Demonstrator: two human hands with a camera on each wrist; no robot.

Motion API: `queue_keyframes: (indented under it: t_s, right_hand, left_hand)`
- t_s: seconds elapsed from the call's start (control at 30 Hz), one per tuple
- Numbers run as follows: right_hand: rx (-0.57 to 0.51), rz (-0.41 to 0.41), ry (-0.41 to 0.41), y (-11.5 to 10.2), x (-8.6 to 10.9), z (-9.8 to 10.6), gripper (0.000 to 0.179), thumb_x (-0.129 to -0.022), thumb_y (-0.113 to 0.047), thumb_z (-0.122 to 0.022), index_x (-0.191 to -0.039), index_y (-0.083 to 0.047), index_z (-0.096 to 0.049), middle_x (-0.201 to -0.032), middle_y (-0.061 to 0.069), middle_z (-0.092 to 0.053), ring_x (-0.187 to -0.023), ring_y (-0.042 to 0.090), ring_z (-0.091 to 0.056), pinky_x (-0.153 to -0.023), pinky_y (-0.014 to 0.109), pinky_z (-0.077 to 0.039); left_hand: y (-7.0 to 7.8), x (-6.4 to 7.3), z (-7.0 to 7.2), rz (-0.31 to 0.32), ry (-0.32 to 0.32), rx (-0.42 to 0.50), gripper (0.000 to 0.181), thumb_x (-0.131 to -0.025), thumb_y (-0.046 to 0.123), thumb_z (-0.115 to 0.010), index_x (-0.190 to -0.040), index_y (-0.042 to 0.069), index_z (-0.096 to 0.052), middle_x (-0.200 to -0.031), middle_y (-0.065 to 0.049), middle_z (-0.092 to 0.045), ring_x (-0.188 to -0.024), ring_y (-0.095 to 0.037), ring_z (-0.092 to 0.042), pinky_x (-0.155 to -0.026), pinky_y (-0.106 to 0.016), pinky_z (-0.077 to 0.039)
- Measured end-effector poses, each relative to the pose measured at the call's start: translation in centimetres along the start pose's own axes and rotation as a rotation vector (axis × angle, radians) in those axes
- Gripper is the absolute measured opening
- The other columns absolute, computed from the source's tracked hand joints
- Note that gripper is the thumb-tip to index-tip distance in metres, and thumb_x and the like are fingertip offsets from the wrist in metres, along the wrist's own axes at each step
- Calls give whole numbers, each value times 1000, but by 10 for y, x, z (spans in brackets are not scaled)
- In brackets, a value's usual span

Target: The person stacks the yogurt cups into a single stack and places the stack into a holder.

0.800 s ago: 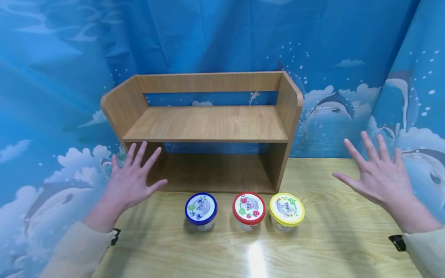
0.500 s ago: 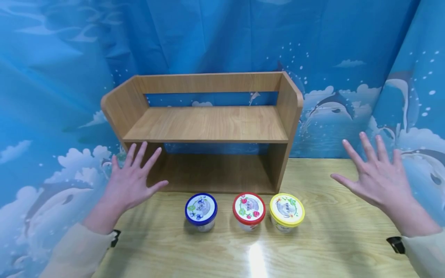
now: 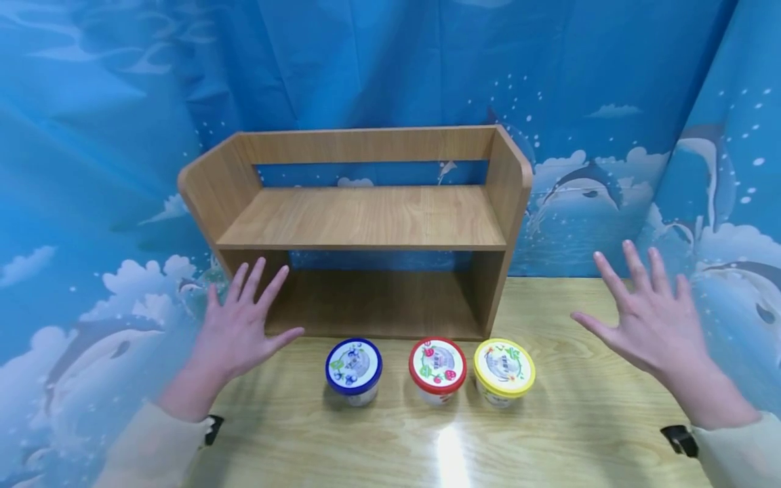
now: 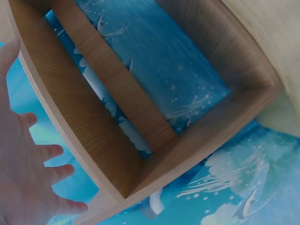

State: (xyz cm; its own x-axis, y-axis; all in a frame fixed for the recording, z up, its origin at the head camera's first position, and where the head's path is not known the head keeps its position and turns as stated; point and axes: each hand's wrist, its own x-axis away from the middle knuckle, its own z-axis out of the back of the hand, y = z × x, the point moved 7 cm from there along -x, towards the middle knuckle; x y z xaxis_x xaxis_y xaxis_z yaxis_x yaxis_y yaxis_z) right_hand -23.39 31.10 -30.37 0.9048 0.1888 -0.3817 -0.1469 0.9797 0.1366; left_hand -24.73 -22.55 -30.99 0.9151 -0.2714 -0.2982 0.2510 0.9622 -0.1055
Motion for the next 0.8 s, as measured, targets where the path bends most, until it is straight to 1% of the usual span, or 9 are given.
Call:
queue_keyframes:
  t_s: [0.17,0.23,0.37,0.47,0.53,0.67,0.8]
  right_hand:
    - [-36,7,6,-5,3,-5,103,-83,-70,-56,-157,-19,-6,-159,22,4,-142,46,9,-101,75,-10]
    - [-49,8,9,-7,5,-8,102,-84,-69,-56,-157,-18,-6,-159,23,2,-142,46,7,-101,75,-11]
    - [-90,9,17,-12,9,-14,99,-86,-66,-56,-157,-17,-6,-160,21,3,-142,47,5,-100,76,-14]
    - [-147,13,27,-17,12,-19,97,-87,-62,-56,-157,-17,-5,-160,18,7,-142,47,4,-99,76,-14]
    - [-195,18,33,-21,14,-22,96,-89,-60,-57,-157,-18,-4,-160,17,7,-143,46,4,-99,76,-15]
    - [-269,33,55,-28,17,-26,95,-90,-56,-58,-157,-17,-5,-161,17,4,-143,45,0,-98,75,-20]
    - [-321,45,91,-34,19,-29,94,-89,-54,-61,-157,-15,-9,-160,19,-4,-142,46,-9,-97,73,-25]
  left_hand:
    - [1,3,-5,26,28,48,110,-76,78,-57,-157,24,-7,-160,-20,-8,-143,-45,-8,-103,-76,-7]
    - [2,5,-7,34,26,67,111,-75,77,-59,-157,24,-6,-160,-20,-8,-142,-46,-8,-102,-76,-8]
    - [5,7,-12,44,10,120,111,-76,74,-62,-157,24,-4,-160,-21,-7,-142,-46,-9,-101,-77,-11]
    - [8,9,-18,38,-3,152,111,-77,70,-64,-157,23,-3,-159,-21,-7,-142,-46,-9,-101,-77,-13]
    - [10,11,-23,29,0,173,112,-77,67,-67,-157,23,-3,-159,-21,-9,-142,-45,-10,-101,-76,-15]
    - [15,15,-32,6,32,228,113,-77,63,-71,-157,22,-3,-159,-20,-11,-142,-45,-13,-101,-75,-18]
    - [22,19,-41,-9,68,328,114,-76,58,-75,-157,19,-5,-158,-21,-13,-141,-45,-17,-100,-75,-21]
